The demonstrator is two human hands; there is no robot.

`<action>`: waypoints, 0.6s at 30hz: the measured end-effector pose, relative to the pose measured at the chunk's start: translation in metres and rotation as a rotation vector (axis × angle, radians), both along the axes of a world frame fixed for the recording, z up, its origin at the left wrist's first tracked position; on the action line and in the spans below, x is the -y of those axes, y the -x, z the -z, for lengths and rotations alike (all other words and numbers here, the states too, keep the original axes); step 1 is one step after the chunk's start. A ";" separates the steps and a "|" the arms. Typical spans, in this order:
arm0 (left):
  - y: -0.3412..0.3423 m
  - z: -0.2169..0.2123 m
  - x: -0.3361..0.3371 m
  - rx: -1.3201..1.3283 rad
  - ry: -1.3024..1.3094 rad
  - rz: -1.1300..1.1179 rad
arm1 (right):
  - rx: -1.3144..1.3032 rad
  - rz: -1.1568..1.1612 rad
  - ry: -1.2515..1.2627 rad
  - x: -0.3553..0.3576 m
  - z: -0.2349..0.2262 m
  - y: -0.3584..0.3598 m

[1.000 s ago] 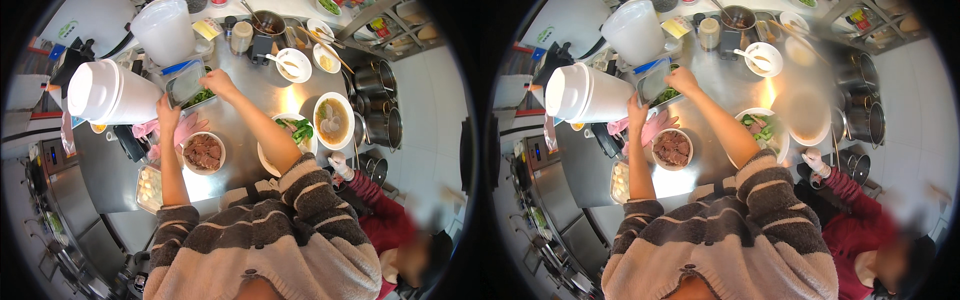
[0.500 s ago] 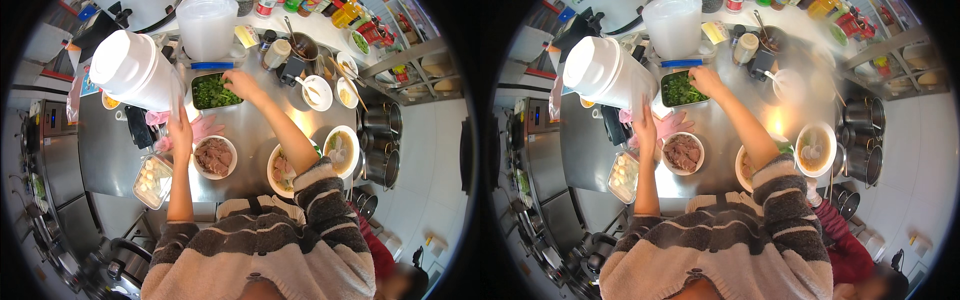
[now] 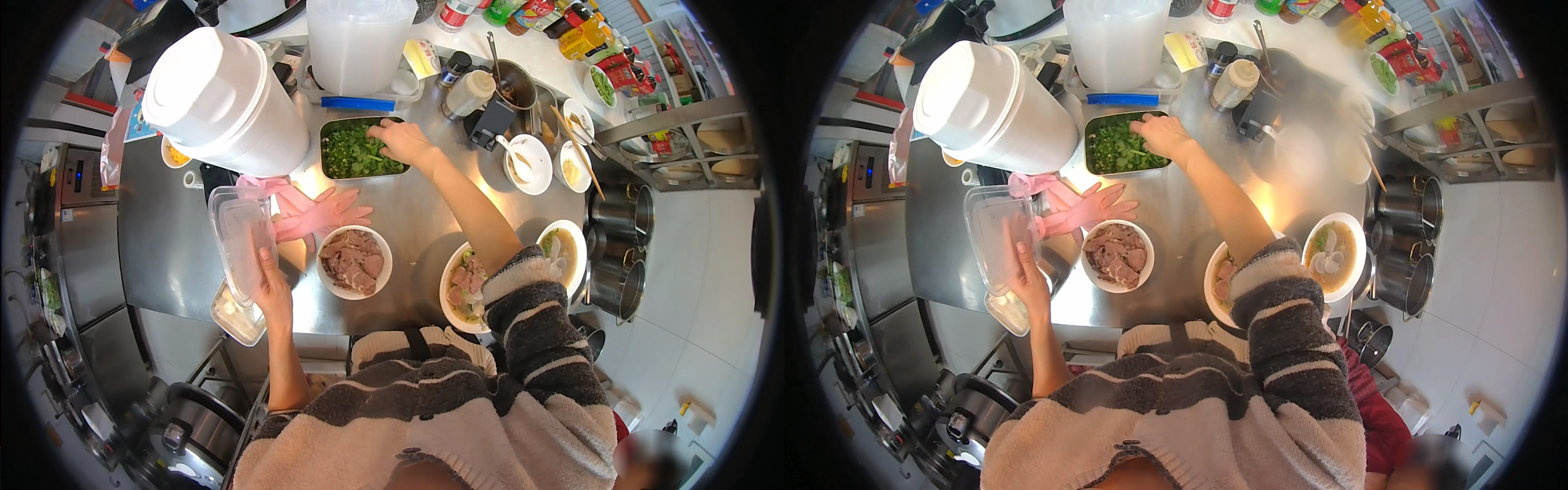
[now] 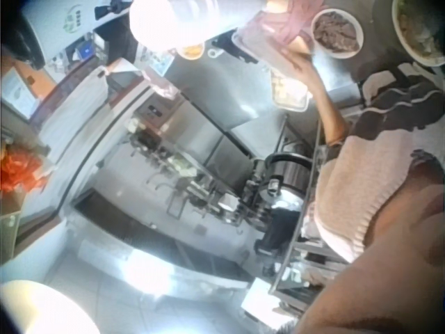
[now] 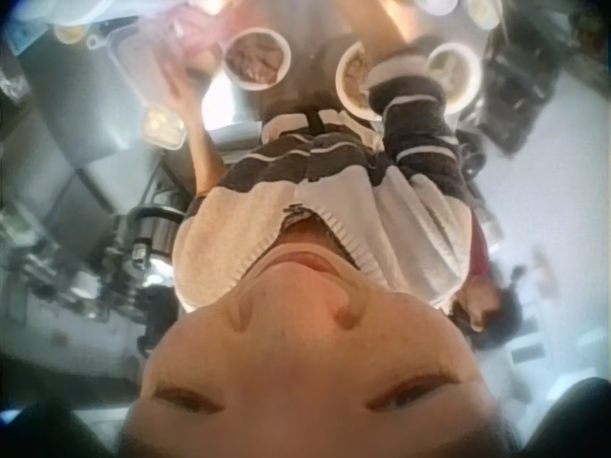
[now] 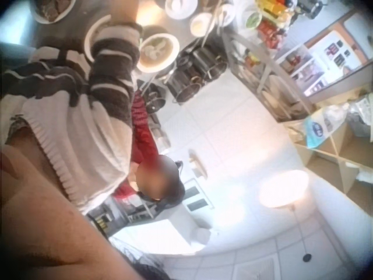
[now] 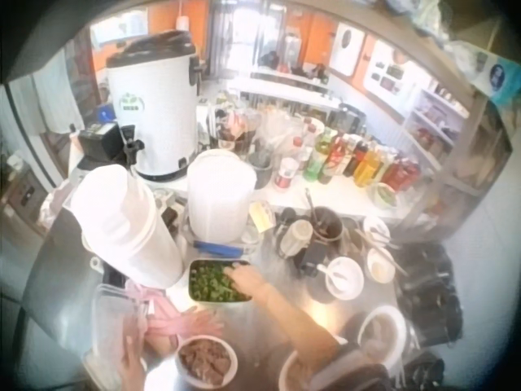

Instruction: The person ladles broth into two bowls, then adds sliced meat, green vegetables, and sliced eggplant from containers. They use a ladle and their hands to arrange the ingredients in the bowls.

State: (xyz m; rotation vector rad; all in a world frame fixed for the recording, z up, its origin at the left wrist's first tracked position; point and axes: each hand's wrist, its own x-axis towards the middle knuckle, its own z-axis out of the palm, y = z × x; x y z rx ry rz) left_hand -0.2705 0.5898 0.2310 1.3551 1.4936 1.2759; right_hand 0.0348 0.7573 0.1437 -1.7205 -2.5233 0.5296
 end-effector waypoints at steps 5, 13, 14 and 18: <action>-0.001 0.000 -0.003 -0.036 -0.007 0.024 | -0.017 0.004 0.003 0.000 -0.014 0.002; -0.002 -0.004 -0.003 0.015 -0.017 0.017 | -0.219 0.067 -0.107 0.009 -0.034 -0.004; -0.003 -0.006 -0.003 0.005 -0.013 0.016 | -0.261 0.057 -0.102 0.011 -0.032 -0.003; -0.006 -0.009 -0.002 0.018 -0.032 0.018 | -0.465 0.114 -0.146 0.015 -0.019 0.001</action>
